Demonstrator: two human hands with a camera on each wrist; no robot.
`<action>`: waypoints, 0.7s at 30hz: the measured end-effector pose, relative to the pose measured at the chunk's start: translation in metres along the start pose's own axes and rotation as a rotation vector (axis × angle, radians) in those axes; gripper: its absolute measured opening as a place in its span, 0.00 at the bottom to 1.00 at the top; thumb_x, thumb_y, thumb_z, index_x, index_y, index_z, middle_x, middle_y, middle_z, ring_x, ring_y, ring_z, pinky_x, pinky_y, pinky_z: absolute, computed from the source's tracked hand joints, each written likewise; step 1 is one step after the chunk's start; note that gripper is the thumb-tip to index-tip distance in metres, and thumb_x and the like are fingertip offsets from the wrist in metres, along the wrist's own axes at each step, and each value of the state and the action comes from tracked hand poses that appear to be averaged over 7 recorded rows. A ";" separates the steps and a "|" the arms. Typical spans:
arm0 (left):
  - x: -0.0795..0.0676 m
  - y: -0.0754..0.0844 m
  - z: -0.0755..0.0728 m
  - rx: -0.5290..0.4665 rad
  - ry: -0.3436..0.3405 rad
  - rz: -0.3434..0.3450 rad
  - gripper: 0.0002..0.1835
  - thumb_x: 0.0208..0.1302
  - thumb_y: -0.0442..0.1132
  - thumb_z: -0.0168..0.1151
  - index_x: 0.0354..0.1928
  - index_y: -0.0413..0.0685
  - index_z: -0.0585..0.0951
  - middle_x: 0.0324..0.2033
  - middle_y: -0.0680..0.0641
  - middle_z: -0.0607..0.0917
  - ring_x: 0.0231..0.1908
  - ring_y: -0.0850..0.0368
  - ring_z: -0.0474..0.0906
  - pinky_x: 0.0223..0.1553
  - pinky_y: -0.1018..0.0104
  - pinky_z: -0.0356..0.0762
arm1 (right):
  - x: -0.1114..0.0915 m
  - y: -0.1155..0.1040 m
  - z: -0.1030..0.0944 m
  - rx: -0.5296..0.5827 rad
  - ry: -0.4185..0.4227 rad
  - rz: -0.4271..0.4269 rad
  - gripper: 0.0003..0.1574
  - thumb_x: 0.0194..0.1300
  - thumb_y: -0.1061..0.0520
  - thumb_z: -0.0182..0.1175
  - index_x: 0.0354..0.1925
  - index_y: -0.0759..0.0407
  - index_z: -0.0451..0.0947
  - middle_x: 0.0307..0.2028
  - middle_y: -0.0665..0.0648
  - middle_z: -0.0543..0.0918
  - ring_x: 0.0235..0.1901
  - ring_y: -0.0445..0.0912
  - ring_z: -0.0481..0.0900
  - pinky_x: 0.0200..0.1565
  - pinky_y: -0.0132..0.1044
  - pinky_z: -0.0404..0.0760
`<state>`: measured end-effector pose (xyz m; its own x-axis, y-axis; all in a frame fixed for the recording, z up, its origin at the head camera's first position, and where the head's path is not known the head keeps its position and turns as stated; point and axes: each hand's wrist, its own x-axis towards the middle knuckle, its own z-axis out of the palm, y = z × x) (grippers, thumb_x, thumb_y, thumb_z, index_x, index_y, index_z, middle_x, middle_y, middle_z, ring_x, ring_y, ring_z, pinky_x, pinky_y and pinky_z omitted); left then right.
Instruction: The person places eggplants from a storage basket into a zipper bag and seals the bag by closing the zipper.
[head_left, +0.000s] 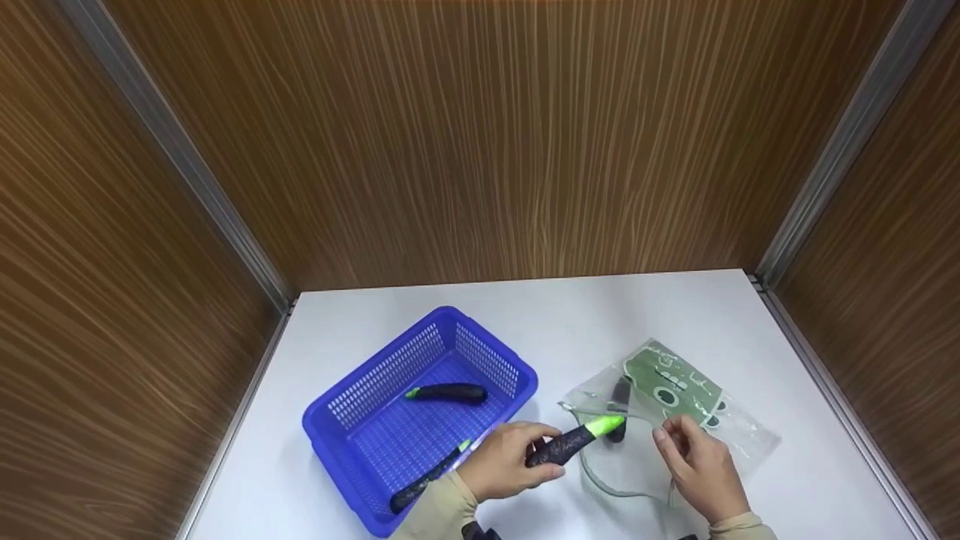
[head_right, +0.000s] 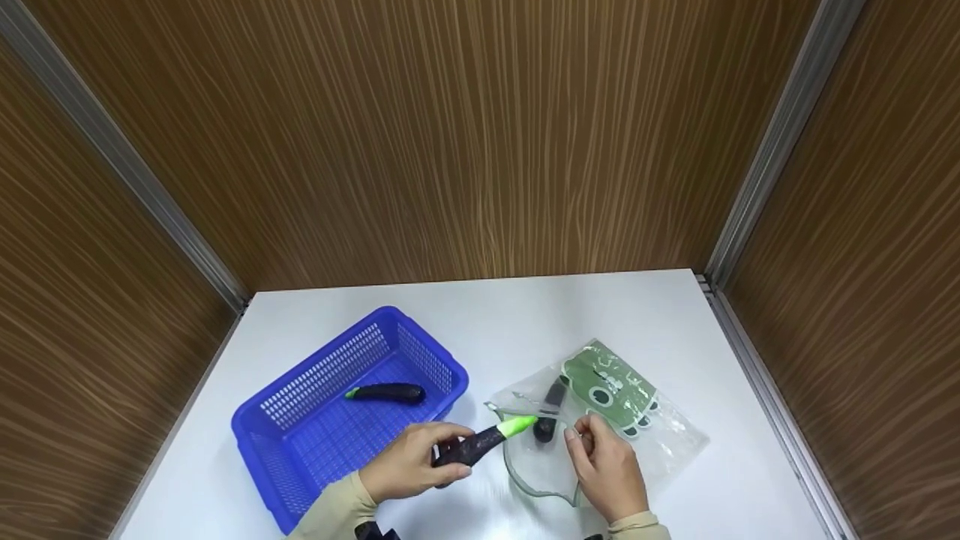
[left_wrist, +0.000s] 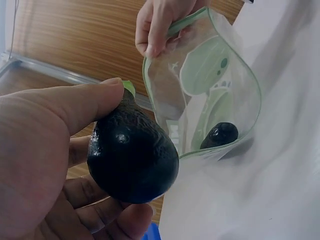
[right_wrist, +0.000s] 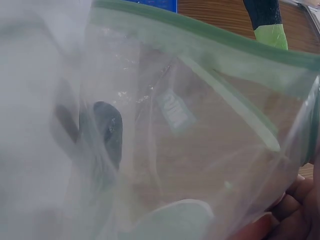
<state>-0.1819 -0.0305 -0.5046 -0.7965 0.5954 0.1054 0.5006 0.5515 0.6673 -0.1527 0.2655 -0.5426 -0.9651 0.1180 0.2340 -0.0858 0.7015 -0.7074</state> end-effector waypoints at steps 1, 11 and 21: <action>0.000 0.000 0.002 0.013 0.000 0.009 0.23 0.55 0.53 0.69 0.53 0.55 0.81 0.31 0.62 0.80 0.30 0.73 0.71 0.33 0.79 0.68 | 0.000 0.000 0.000 0.003 0.003 -0.001 0.06 0.67 0.54 0.60 0.32 0.50 0.73 0.19 0.42 0.71 0.18 0.38 0.66 0.20 0.31 0.66; 0.008 0.002 0.018 0.046 -0.034 0.016 0.23 0.55 0.53 0.69 0.52 0.55 0.81 0.29 0.62 0.81 0.31 0.73 0.73 0.37 0.78 0.69 | 0.000 -0.005 0.000 0.012 0.002 0.008 0.07 0.68 0.53 0.59 0.32 0.50 0.74 0.19 0.43 0.71 0.18 0.38 0.67 0.20 0.30 0.66; 0.013 0.000 0.029 0.001 -0.026 -0.094 0.22 0.57 0.51 0.69 0.52 0.51 0.81 0.33 0.59 0.82 0.36 0.67 0.74 0.39 0.73 0.71 | -0.001 -0.009 0.000 0.002 -0.028 0.041 0.08 0.69 0.51 0.58 0.33 0.51 0.73 0.20 0.44 0.72 0.19 0.39 0.67 0.21 0.30 0.67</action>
<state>-0.1819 -0.0058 -0.5246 -0.8310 0.5559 0.0229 0.4244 0.6067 0.6722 -0.1506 0.2592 -0.5363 -0.9744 0.1265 0.1860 -0.0467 0.6952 -0.7173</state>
